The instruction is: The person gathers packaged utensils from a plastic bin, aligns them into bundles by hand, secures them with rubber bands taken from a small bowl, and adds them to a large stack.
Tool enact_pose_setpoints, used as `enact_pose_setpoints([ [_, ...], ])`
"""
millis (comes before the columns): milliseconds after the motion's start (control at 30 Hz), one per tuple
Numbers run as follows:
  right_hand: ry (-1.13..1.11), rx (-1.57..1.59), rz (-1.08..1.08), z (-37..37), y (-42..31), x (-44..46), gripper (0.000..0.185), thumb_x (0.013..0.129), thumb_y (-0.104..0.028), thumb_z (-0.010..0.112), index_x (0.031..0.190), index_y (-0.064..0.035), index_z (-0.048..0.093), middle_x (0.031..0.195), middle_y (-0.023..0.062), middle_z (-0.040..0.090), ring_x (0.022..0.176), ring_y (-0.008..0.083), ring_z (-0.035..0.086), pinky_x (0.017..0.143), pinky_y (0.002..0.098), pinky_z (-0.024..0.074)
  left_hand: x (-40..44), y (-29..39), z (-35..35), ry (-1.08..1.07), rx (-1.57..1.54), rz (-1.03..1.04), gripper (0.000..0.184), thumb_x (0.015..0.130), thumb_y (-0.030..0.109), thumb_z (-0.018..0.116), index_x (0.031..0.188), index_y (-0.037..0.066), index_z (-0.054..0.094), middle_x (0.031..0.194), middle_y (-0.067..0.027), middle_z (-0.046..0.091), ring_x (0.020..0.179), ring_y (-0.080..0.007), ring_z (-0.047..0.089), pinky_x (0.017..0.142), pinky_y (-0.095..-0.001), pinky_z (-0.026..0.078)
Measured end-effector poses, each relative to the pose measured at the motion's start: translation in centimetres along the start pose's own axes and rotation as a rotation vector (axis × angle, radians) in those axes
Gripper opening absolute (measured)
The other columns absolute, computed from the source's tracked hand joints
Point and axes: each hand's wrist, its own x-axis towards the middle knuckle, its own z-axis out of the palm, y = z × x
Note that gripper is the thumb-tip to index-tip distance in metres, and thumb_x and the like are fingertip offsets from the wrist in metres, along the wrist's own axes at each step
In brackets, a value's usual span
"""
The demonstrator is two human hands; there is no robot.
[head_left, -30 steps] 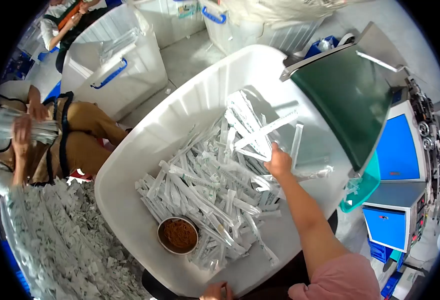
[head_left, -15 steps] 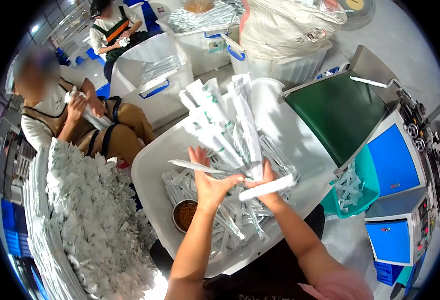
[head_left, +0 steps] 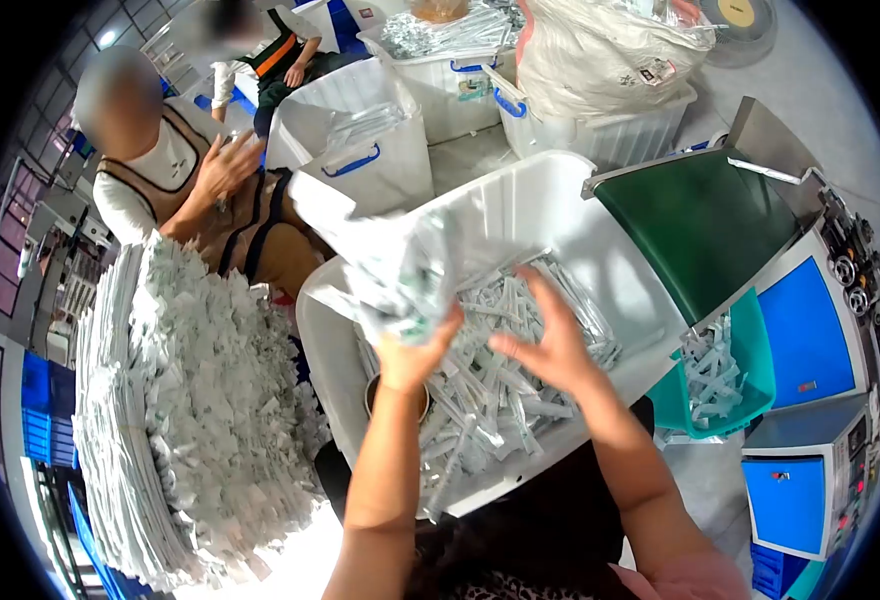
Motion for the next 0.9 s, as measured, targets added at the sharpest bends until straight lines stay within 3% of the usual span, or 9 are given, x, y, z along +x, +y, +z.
enact_pose_setpoints([
  [200, -0.050, 0.358, -0.147, -0.2, -9.2, 7.3, 0.081, 0.067, -0.040, 0.071, 0.126, -0.0011, 0.031, 0.123, 0.0185, 0.041, 0.117, 0.0294, 0.037, 0.095, 0.0389, 0.0309, 3.8, 2.4, -5.4, -0.277, -0.804, -0.361, 0.046, 0.058, 0.011, 0.064, 0.100, -0.001, 0.049, 0.086, -0.0111, 0.056, 0.077, -0.0228, 0.057, 0.066, -0.0335, 0.049],
  [267, -0.113, 0.319, -0.216, 1.1, -10.9, 8.1, 0.079, 0.068, -0.036, 0.070, 0.128, -0.0039, 0.029, 0.126, 0.0158, 0.038, 0.119, 0.0278, 0.036, 0.096, 0.0380, 0.0297, 2.6, 1.9, -7.1, -0.449, -1.144, -0.612, 0.058, 0.052, 0.010, 0.056, 0.106, -0.007, 0.046, 0.081, -0.0201, 0.059, 0.062, -0.0331, 0.059, 0.062, -0.0404, 0.052],
  [400, -0.164, 0.055, -0.387, 5.8, -9.3, 8.5, 0.083, 0.065, -0.048, 0.069, 0.127, -0.0054, 0.033, 0.128, 0.0227, 0.032, 0.120, 0.0369, 0.031, 0.098, 0.0414, 0.0272, -6.5, -0.7, -9.4, -0.611, -1.239, -1.081, 0.068, 0.044, 0.013, 0.056, 0.106, -0.010, 0.046, 0.081, -0.0234, 0.058, 0.065, -0.0375, 0.059, 0.063, -0.0436, 0.052],
  [467, -0.366, -0.022, -0.334, 7.9, -6.8, 6.8, 0.065, 0.067, -0.041, 0.068, 0.117, -0.0049, 0.047, 0.121, 0.0193, 0.043, 0.114, 0.0311, 0.041, 0.093, 0.0368, 0.0341, -11.8, -0.5, -10.3, -0.580, -1.247, -1.209, 0.071, 0.043, 0.016, 0.056, 0.109, -0.010, 0.045, 0.083, -0.0247, 0.058, 0.064, -0.0377, 0.059, 0.063, -0.0443, 0.052],
  [567, -0.660, -0.096, -0.078, 8.9, -6.0, 4.8, 0.049, 0.073, -0.032, 0.065, 0.112, -0.0065, 0.052, 0.105, 0.0144, 0.056, 0.110, 0.0263, 0.046, 0.093, 0.0354, 0.0342, -14.8, -2.5, -11.9, -0.560, -1.460, -1.235, 0.072, 0.044, 0.014, 0.057, 0.111, -0.010, 0.043, 0.086, -0.0258, 0.057, 0.067, -0.0376, 0.059, 0.065, -0.0447, 0.052],
  [667, -0.997, 0.314, 0.297, 10.5, -6.1, 3.0, 0.042, 0.075, -0.030, 0.063, 0.109, -0.0059, 0.055, 0.094, 0.0108, 0.062, 0.100, 0.0211, 0.053, 0.088, 0.0330, 0.0385, -14.9, -3.6, -14.1, -0.619, -1.265, -1.453, 0.074, 0.046, 0.013, 0.062, 0.114, -0.010, 0.041, 0.094, -0.0283, 0.055, 0.077, -0.0377, 0.060, 0.073, -0.0445, 0.050],
  [733, -1.049, 0.433, 0.297, 13.1, -7.3, -0.9, 0.038, 0.072, -0.033, 0.063, 0.102, -0.0092, 0.060, 0.097, 0.0136, 0.060, 0.094, 0.0228, 0.055, 0.081, 0.0304, 0.0406, -15.1, -2.9, -14.9, -0.572, -1.316, -1.228, 0.073, 0.051, 0.013, 0.063, 0.117, -0.007, 0.039, 0.104, -0.0236, 0.054, 0.090, -0.0333, 0.057, 0.082, -0.0415, 0.047],
  [833, -0.966, 0.265, 0.235, 14.8, -6.3, -2.0, 0.052, 0.073, -0.036, 0.064, 0.117, -0.0097, 0.051, 0.106, 0.0130, 0.056, 0.099, 0.0233, 0.052, 0.086, 0.0306, 0.0382, -17.0, -3.9, -15.1, -0.355, -1.258, -1.187, 0.071, 0.054, 0.010, 0.061, 0.120, -0.004, 0.038, 0.107, -0.0175, 0.054, 0.092, -0.0283, 0.057, 0.084, -0.0365, 0.046],
  [900, -0.564, 0.472, 0.143, 16.2, -4.5, -2.5, 0.070, 0.072, -0.044, 0.064, 0.125, -0.0069, 0.037, 0.110, 0.0110, 0.051, 0.101, 0.0232, 0.050, 0.086, 0.0346, 0.0389, -17.6, -5.9, -16.3, -0.433, -1.195, -1.263, 0.066, 0.053, 0.012, 0.060, 0.114, -0.004, 0.043, 0.096, -0.0167, 0.055, 0.084, -0.0273, 0.056, 0.076, -0.0350, 0.046],
])
